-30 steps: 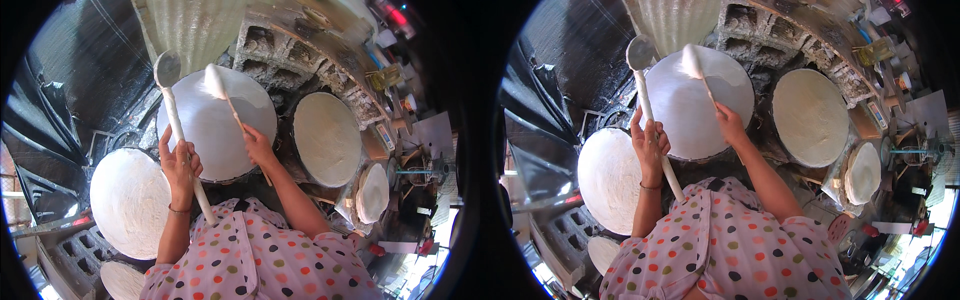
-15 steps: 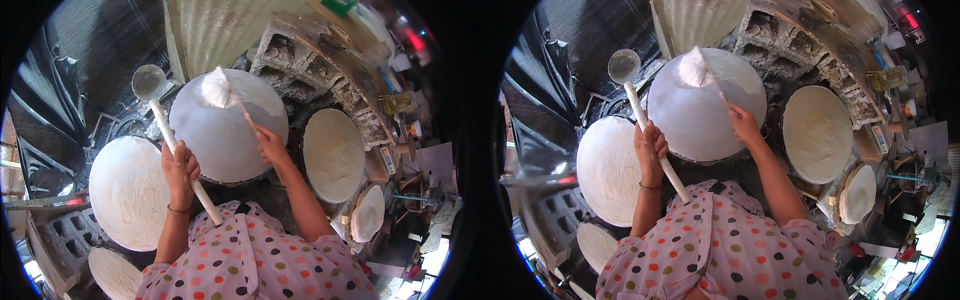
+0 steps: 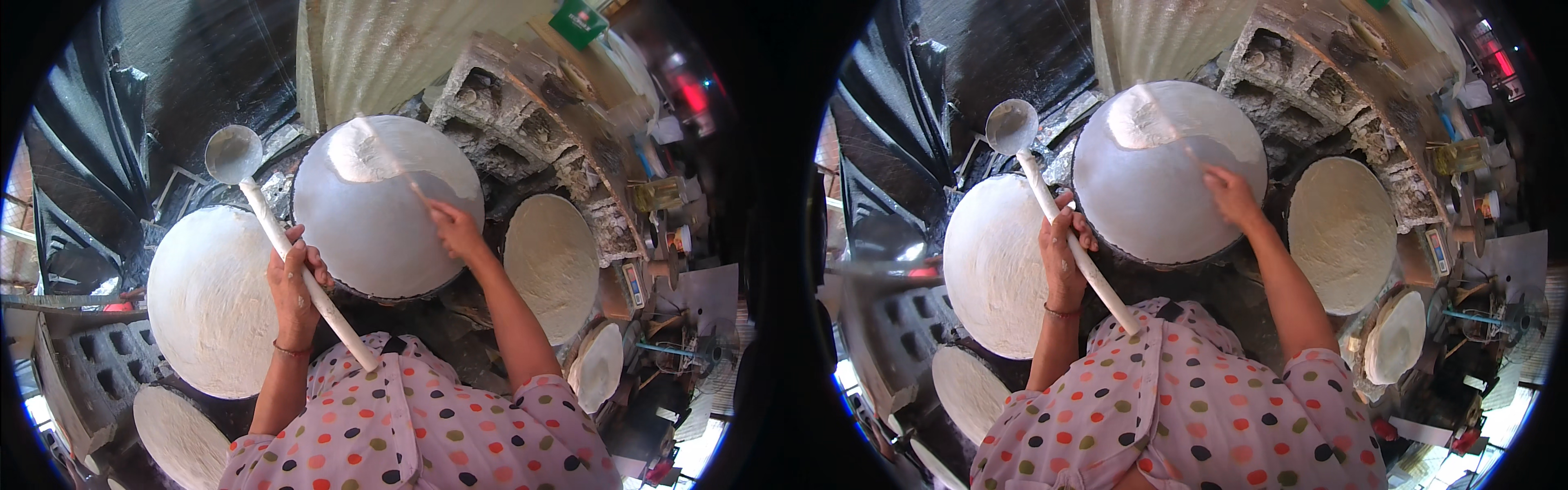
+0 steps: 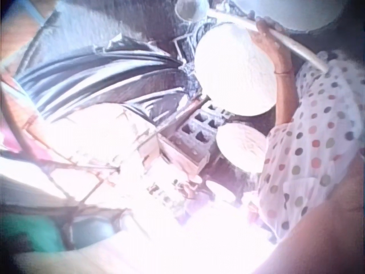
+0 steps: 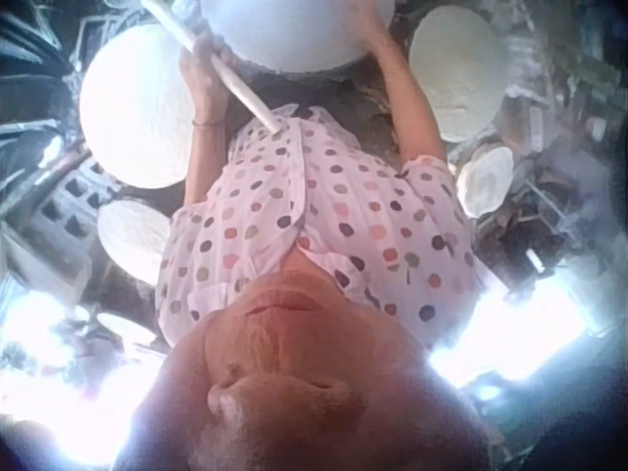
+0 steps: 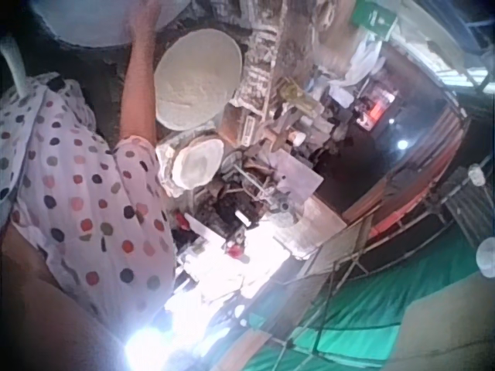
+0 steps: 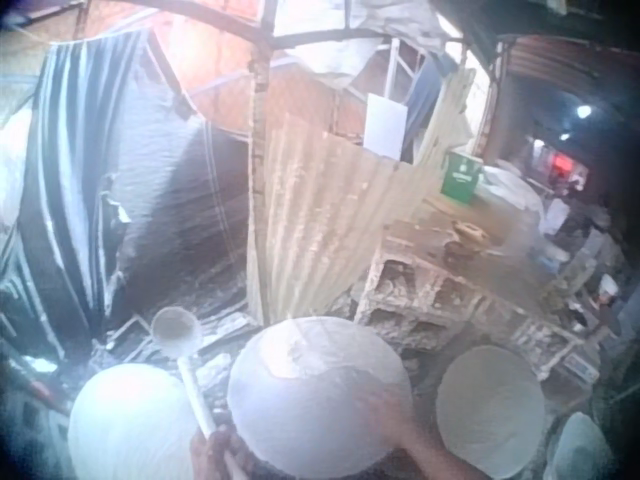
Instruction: The person ladles batter onto multiple hot griddles, spreads it into thin circles with a wooden stick, and removes the cooked rice cakes to a stack. The process repeats continuously across several griddles.
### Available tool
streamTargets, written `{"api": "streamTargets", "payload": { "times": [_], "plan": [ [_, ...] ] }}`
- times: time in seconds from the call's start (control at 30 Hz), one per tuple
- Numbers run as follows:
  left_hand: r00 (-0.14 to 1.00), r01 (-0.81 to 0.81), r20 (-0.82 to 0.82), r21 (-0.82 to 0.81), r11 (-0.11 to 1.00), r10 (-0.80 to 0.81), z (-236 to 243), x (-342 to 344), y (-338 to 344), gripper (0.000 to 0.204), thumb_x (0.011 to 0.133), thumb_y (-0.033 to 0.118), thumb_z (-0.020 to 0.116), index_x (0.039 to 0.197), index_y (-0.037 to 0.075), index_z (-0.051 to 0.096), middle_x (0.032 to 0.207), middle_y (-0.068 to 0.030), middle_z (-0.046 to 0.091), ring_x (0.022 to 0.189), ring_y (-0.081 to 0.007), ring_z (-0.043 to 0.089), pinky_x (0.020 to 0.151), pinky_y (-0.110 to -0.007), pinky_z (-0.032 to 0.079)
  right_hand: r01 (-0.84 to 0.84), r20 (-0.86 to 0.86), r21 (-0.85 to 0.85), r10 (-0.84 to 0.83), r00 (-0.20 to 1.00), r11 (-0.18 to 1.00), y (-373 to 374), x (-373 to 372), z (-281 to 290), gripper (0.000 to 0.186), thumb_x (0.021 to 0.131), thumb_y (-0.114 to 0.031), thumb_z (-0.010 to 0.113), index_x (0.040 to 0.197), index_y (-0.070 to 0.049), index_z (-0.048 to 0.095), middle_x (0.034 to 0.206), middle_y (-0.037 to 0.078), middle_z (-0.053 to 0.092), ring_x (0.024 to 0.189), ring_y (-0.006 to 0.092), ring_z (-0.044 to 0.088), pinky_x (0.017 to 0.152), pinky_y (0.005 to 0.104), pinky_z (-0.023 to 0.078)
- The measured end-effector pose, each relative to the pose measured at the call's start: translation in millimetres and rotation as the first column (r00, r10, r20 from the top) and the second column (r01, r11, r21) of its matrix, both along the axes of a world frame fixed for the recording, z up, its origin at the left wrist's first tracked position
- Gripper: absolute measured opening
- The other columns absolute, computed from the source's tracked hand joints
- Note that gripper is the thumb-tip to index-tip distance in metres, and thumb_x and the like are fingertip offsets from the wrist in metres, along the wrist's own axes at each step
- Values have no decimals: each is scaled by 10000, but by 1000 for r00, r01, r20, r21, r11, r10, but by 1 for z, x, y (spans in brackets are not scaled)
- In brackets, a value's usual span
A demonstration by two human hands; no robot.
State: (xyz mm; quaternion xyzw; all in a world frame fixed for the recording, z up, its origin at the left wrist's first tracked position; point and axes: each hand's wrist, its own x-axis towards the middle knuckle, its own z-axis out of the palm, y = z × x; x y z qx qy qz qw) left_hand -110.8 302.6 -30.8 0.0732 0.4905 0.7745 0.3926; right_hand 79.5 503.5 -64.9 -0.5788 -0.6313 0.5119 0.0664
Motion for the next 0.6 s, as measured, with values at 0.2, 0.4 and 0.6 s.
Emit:
{"api": "streamTargets", "payload": {
  "times": [0.2,0.4,0.6],
  "plan": [
    [996,-73,-44,-13,997,73,-9,2,-12,388,926,177,510,1208,-66,399,905,-147,632,610,-116,565,525,-243,517,-408,103,655,461,882,636,-10,39,-8,323,923,-176,562,1233,-90,593,1024,161,679,883,268,667,762,340,509],
    [975,-203,-98,-52,978,197,-6,31,-20,388,924,197,519,1196,-65,427,925,-151,632,648,-113,571,550,-235,515,-240,40,172,237,971,955,44,2,-1,323,920,-182,570,1237,-123,600,1025,131,689,842,212,662,766,327,505],
    [947,-318,-70,-84,944,313,-2,68,-31,379,922,184,522,1196,-64,434,932,-151,629,653,-116,569,545,-235,509,-616,42,469,681,731,632,40,32,-3,322,929,-200,558,1234,-104,600,1093,126,678,958,199,647,840,302,487]
  ]
}}
